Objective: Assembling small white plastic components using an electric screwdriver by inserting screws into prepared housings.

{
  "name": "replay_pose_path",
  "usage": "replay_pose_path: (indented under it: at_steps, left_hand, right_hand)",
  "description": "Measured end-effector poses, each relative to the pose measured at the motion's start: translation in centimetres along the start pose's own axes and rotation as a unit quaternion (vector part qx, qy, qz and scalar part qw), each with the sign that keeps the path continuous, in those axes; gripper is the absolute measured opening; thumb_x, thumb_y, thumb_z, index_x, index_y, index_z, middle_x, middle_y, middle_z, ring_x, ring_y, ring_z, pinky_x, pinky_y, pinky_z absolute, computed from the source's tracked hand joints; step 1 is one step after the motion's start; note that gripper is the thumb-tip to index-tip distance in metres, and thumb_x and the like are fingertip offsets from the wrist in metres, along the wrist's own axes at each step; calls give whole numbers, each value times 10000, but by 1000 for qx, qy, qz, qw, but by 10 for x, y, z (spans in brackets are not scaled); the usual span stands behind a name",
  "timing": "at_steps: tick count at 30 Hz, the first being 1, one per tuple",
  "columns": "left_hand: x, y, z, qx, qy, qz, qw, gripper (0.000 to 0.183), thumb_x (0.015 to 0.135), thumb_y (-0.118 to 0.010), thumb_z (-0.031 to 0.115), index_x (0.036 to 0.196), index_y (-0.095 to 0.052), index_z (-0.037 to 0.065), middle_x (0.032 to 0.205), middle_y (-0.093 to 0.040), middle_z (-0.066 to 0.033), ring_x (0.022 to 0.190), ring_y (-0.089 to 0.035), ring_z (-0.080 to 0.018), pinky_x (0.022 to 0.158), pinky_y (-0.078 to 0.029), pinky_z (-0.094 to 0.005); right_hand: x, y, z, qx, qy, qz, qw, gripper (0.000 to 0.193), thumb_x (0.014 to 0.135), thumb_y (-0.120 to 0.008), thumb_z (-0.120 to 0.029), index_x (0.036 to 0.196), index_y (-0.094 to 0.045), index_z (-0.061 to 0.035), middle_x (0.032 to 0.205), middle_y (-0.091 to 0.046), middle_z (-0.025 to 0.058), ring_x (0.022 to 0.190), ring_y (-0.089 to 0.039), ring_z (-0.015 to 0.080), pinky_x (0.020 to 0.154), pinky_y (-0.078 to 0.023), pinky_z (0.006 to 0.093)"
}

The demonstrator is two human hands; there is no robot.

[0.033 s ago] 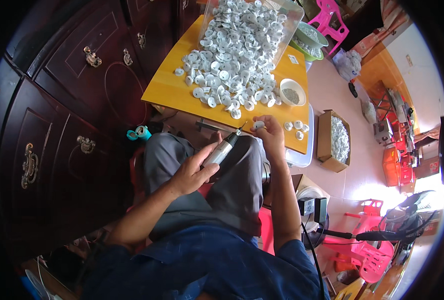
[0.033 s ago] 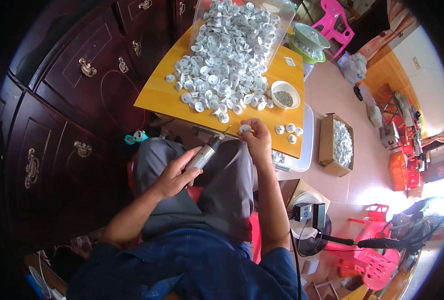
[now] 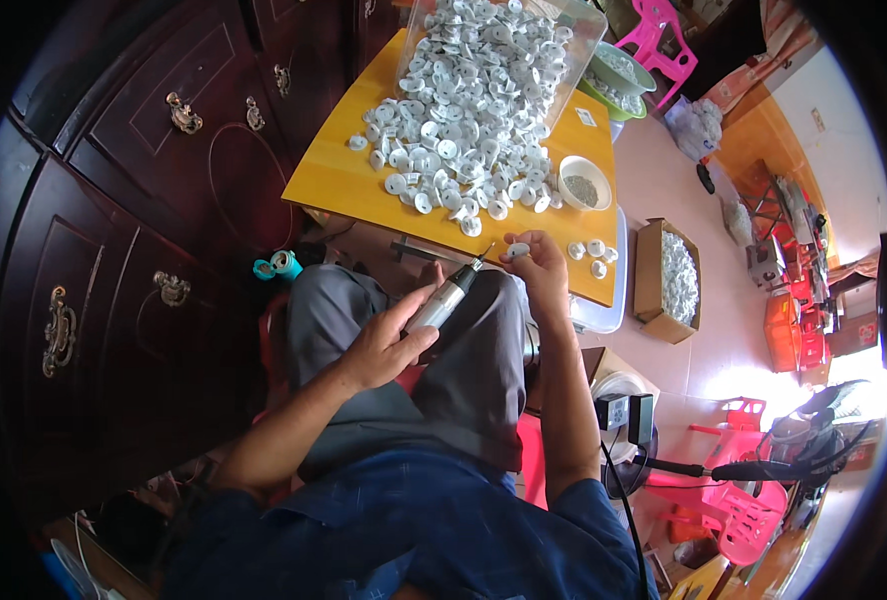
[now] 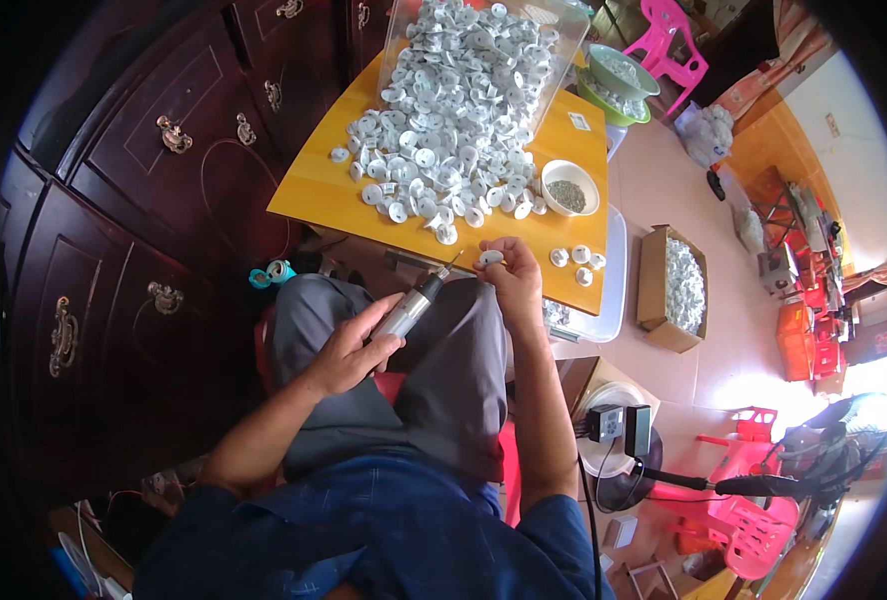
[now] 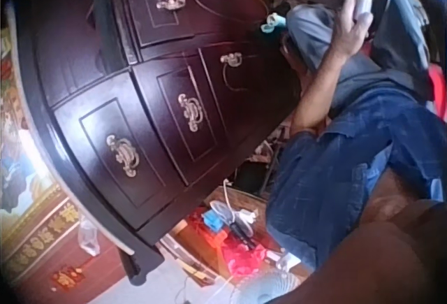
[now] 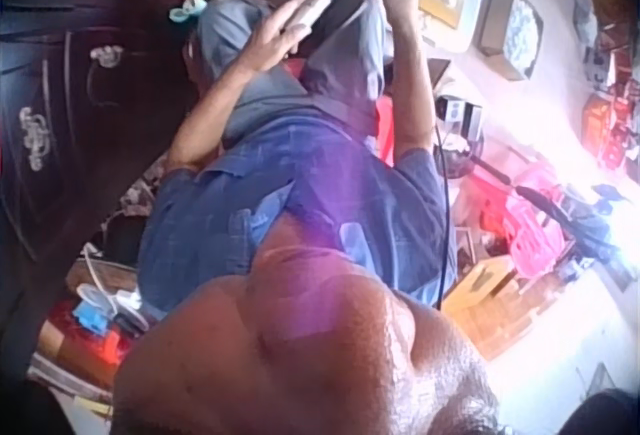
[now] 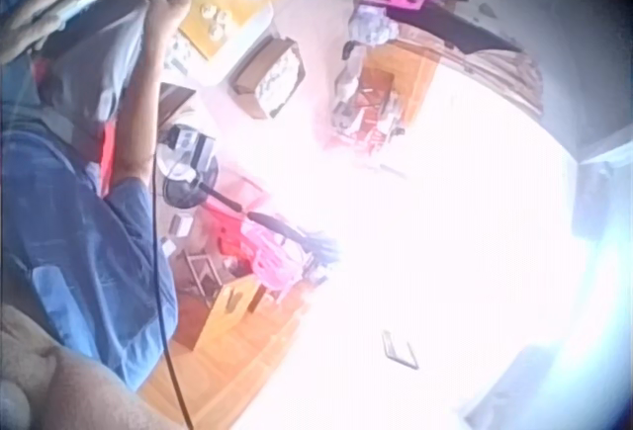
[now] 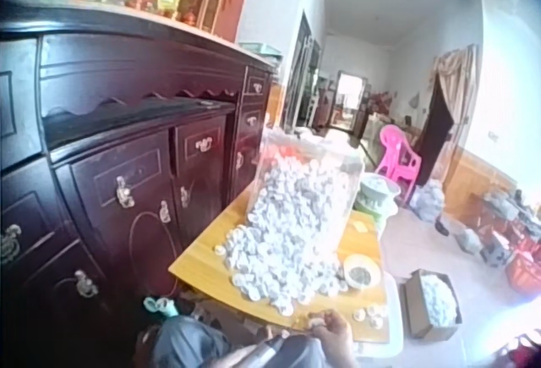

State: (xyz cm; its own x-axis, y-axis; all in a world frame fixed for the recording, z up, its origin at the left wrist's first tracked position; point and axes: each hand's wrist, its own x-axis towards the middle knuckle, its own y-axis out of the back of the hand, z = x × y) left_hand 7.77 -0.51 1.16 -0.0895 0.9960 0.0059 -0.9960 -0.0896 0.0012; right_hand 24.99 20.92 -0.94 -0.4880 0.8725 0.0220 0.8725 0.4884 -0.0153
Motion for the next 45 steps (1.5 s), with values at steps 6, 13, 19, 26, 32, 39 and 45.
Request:
replay_pose_path:
  at_steps: [6,13,19,26,32,39,45]
  left_hand:
    - [1,-1,-2,8,1,-10,1000,553,984,-556,224,1470,-368,39,903,-617,-50,649,-537,-63,586,-457,-226]
    - [1,1,2,23,45,-30,998,574,974,-553,209,1469,-346,6,1379,-551,-113,825,-639,-131,710,-539,-302]
    - [1,2,0,37,37,-31,998,592,975,-549,240,1471,-335,-2,1388,-551,-130,817,-658,-154,728,-542,-313]
    - [1,2,-2,44,36,-31,998,603,974,-553,251,1473,-330,-4,1402,-544,-133,807,-665,-159,726,-539,-316]
    - [1,2,-2,34,49,-34,998,607,974,-558,263,1475,-336,4,1324,-592,-132,787,-659,-150,710,-536,-312]
    - [1,1,-5,26,41,-27,998,579,981,-554,261,1466,-359,12,1169,-646,-122,688,-616,-117,641,-519,-282]
    - [3,1,-9,-115,94,-47,988,544,996,-528,237,1478,-364,44,933,-608,-83,610,-524,-66,546,-455,-212]
  right_hand:
    - [-9,-9,5,95,-53,-20,994,350,909,-601,-1,1256,-564,-32,1043,-657,53,873,-645,114,774,-520,236]
    - [-13,-14,6,56,-56,-12,997,294,896,-653,-24,1187,-616,1,990,-673,37,833,-646,102,741,-522,223]
    - [-13,-14,15,63,-31,-26,997,302,882,-671,-17,1177,-613,20,980,-680,66,811,-634,117,752,-507,238]
    - [-16,-17,13,18,-23,-12,1000,279,893,-670,-29,1166,-632,16,970,-686,49,813,-629,99,758,-517,241]
    - [-17,-19,12,15,-15,-11,1000,270,890,-662,-10,1159,-640,8,960,-686,32,823,-632,81,767,-517,227]
    - [-18,-21,13,-13,-1,7,1000,246,876,-659,30,1121,-665,7,902,-682,1,801,-618,44,743,-498,195]
    - [-18,-16,22,-22,0,-4,1000,268,880,-663,34,1146,-645,9,1037,-698,74,943,-649,123,851,-522,261]
